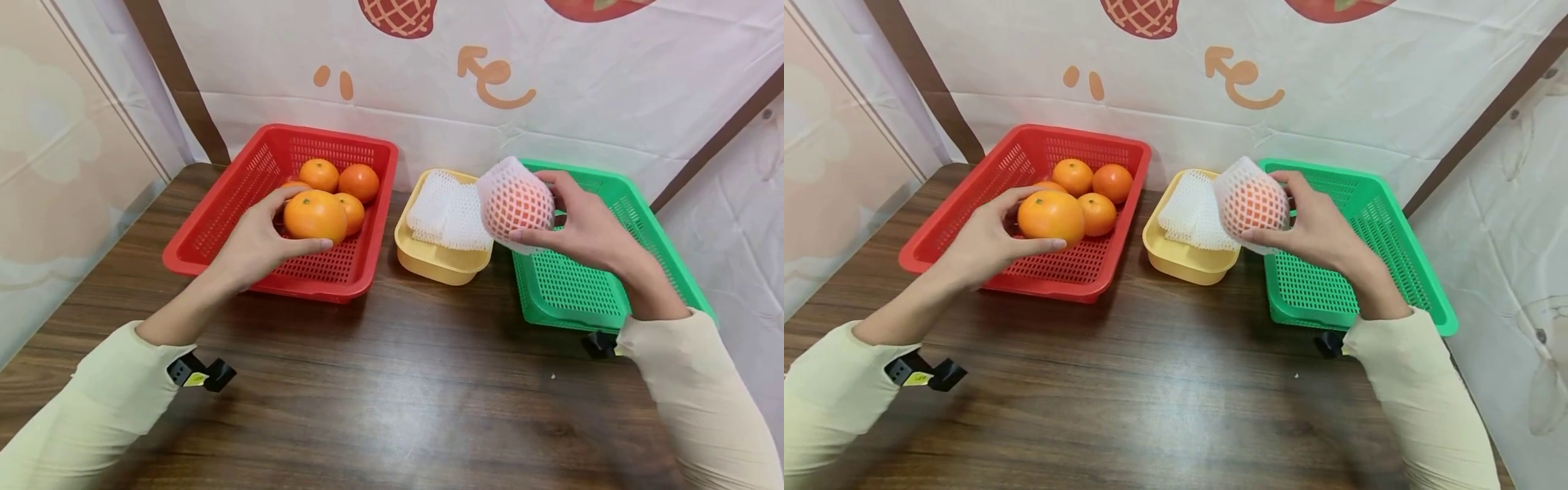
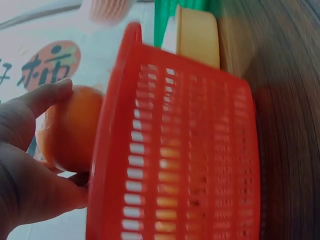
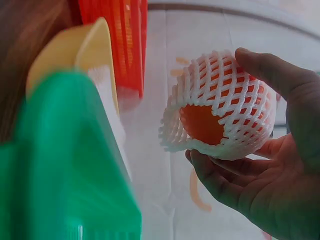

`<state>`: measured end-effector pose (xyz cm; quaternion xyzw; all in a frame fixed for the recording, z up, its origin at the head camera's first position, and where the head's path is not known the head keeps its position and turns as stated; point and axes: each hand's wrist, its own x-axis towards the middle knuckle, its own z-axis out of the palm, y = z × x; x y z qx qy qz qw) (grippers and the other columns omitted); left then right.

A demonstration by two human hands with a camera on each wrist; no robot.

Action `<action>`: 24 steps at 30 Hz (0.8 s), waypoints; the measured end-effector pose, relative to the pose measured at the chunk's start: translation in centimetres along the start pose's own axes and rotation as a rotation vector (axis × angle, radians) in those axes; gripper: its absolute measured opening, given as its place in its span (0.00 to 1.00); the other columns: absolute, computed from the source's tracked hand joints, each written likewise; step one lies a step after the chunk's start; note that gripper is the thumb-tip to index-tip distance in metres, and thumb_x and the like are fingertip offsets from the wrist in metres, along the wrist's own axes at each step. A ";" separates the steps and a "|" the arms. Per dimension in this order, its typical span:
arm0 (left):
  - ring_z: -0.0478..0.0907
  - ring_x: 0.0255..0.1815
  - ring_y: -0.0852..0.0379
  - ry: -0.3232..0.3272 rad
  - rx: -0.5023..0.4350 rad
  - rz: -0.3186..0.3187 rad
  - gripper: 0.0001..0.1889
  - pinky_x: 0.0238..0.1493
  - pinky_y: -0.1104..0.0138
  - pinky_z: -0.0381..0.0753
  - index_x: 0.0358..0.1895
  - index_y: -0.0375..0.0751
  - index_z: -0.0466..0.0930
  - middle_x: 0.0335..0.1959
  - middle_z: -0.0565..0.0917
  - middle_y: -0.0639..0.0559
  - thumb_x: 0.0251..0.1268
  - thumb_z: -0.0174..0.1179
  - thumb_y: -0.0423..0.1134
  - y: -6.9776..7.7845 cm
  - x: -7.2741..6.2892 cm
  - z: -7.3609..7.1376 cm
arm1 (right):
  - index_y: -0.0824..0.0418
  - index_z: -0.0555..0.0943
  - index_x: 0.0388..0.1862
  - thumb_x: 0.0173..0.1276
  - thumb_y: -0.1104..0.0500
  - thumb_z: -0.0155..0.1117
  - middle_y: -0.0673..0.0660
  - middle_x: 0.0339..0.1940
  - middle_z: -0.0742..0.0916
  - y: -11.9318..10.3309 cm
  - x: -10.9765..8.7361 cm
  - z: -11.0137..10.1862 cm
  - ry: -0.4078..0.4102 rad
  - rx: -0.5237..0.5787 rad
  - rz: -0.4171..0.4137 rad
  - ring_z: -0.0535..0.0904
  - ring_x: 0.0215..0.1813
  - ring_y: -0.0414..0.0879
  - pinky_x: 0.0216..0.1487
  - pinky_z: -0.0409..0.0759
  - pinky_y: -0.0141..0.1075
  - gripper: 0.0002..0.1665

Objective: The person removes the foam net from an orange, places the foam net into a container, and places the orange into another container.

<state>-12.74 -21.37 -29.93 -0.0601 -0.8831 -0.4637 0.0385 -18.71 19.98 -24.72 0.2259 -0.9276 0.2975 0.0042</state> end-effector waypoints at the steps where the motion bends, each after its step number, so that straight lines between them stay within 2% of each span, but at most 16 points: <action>1: 0.67 0.58 0.49 0.003 0.003 -0.008 0.44 0.57 0.47 0.71 0.69 0.47 0.61 0.61 0.70 0.50 0.49 0.72 0.55 -0.3 0.1 -0.2 | 0.55 0.61 0.69 0.53 0.47 0.76 0.54 0.58 0.76 -0.3 -0.1 0.3 0.001 -0.007 -0.021 0.73 0.54 0.49 0.43 0.76 0.33 0.49; 8: 0.67 0.58 0.46 0.004 -0.047 -0.078 0.47 0.59 0.48 0.69 0.71 0.40 0.56 0.62 0.68 0.45 0.51 0.71 0.53 -2.3 1.3 -1.4 | 0.57 0.63 0.67 0.50 0.48 0.78 0.52 0.56 0.76 -1.7 -1.2 2.9 0.014 -0.006 -0.107 0.75 0.50 0.47 0.42 0.78 0.39 0.50; 13: 0.66 0.58 0.41 -0.003 -0.003 -0.137 0.49 0.58 0.45 0.68 0.72 0.37 0.54 0.63 0.66 0.40 0.52 0.70 0.55 -3.4 2.0 -2.0 | 0.58 0.63 0.67 0.50 0.46 0.78 0.53 0.55 0.76 -2.0 -1.8 5.2 -0.015 0.027 -0.121 0.76 0.49 0.47 0.42 0.79 0.43 0.50; 18: 0.65 0.58 0.39 -0.026 0.033 -0.214 0.51 0.58 0.44 0.69 0.72 0.34 0.50 0.63 0.64 0.36 0.53 0.70 0.54 -4.1 2.4 -2.4 | 0.59 0.62 0.67 0.49 0.43 0.78 0.55 0.56 0.76 -2.1 -2.4 7.1 -0.053 0.013 -0.144 0.75 0.50 0.47 0.47 0.77 0.46 0.52; 24: 0.66 0.55 0.37 -0.054 0.094 -0.258 0.50 0.55 0.44 0.71 0.70 0.30 0.50 0.61 0.64 0.33 0.53 0.70 0.51 -4.6 2.8 -2.7 | 0.58 0.63 0.67 0.50 0.41 0.77 0.54 0.55 0.78 -2.0 -2.9 8.7 -0.075 0.019 -0.180 0.76 0.50 0.46 0.48 0.77 0.45 0.51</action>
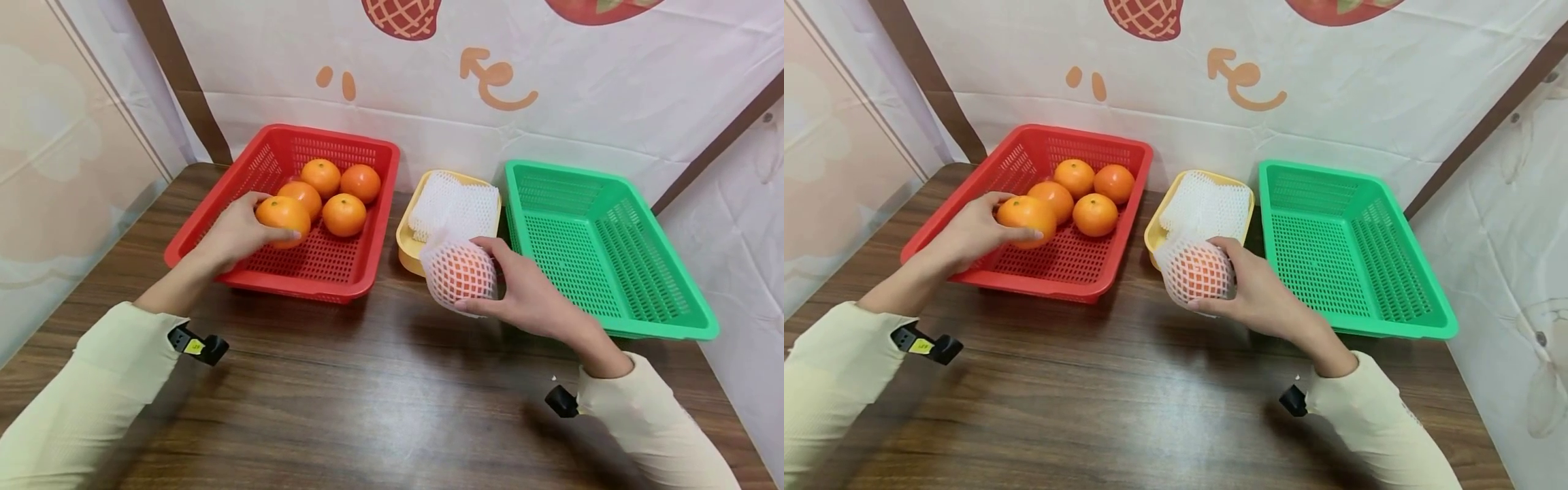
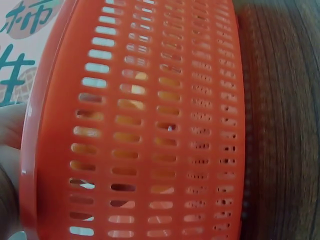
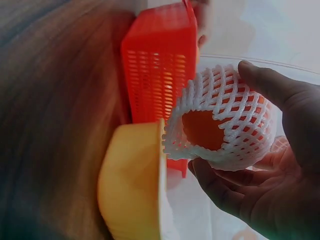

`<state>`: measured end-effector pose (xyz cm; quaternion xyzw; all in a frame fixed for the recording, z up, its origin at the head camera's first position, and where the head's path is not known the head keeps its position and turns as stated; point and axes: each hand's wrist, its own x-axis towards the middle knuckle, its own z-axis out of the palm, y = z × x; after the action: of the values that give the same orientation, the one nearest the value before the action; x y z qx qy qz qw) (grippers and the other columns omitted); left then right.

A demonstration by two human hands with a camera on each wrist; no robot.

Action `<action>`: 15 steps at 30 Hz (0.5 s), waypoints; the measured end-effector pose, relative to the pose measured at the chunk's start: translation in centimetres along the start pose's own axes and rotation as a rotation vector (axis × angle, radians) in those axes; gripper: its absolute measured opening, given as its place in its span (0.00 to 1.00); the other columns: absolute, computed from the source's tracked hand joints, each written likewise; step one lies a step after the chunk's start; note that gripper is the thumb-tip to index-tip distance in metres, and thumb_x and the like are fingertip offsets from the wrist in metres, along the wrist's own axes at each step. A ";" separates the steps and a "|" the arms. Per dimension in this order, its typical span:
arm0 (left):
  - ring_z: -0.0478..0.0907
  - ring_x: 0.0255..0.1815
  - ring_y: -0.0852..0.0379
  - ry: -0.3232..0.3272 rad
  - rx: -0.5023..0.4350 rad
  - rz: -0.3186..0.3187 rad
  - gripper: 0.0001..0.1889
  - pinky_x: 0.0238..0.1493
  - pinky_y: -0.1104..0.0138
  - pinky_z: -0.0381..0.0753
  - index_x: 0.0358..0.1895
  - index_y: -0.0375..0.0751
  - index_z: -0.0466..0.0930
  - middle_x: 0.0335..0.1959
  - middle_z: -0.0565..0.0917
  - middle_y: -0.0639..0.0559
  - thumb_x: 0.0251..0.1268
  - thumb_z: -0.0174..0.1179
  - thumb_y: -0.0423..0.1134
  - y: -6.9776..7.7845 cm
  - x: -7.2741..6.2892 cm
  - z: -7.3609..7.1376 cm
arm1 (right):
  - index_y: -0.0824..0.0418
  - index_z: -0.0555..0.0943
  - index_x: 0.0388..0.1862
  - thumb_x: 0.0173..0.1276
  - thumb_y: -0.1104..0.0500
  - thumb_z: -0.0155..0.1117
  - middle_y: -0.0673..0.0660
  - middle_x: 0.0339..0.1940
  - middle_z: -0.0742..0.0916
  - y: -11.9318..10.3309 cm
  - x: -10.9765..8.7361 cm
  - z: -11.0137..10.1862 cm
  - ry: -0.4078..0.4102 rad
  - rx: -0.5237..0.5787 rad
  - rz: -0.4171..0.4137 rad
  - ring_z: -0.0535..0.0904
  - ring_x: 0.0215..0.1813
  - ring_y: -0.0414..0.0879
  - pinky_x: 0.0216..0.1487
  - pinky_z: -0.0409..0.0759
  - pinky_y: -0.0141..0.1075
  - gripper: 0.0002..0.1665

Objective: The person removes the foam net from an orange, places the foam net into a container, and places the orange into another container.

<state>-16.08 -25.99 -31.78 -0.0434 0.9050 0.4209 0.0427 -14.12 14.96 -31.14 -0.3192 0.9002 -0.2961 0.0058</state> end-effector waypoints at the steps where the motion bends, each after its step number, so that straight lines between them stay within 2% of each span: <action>1: 0.66 0.54 0.37 -0.003 0.010 -0.009 0.49 0.55 0.44 0.71 0.70 0.30 0.51 0.60 0.65 0.33 0.53 0.70 0.50 0.0 0.1 0.0 | 0.57 0.63 0.66 0.50 0.40 0.76 0.54 0.54 0.78 0.1 -0.1 0.3 -0.003 0.006 -0.007 0.76 0.50 0.45 0.48 0.77 0.44 0.51; 8: 0.66 0.52 0.37 -0.024 0.057 -0.083 0.49 0.53 0.44 0.71 0.69 0.30 0.54 0.58 0.66 0.33 0.50 0.72 0.48 -0.5 0.7 -0.2 | 0.53 0.64 0.65 0.50 0.38 0.75 0.50 0.52 0.78 0.7 -0.6 3.4 -0.040 0.045 -0.039 0.75 0.50 0.42 0.49 0.76 0.42 0.49; 15: 0.63 0.53 0.35 -0.008 0.133 -0.112 0.49 0.57 0.42 0.64 0.68 0.28 0.56 0.58 0.66 0.29 0.48 0.74 0.48 -1.1 1.4 -0.3 | 0.53 0.64 0.66 0.48 0.41 0.78 0.49 0.53 0.78 1.5 -0.9 5.3 -0.054 0.055 -0.038 0.74 0.52 0.42 0.52 0.74 0.42 0.50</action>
<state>-17.37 -26.98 -32.57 -0.0894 0.9270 0.3570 0.0726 -13.20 13.53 -36.48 -0.3437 0.8851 -0.3120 0.0335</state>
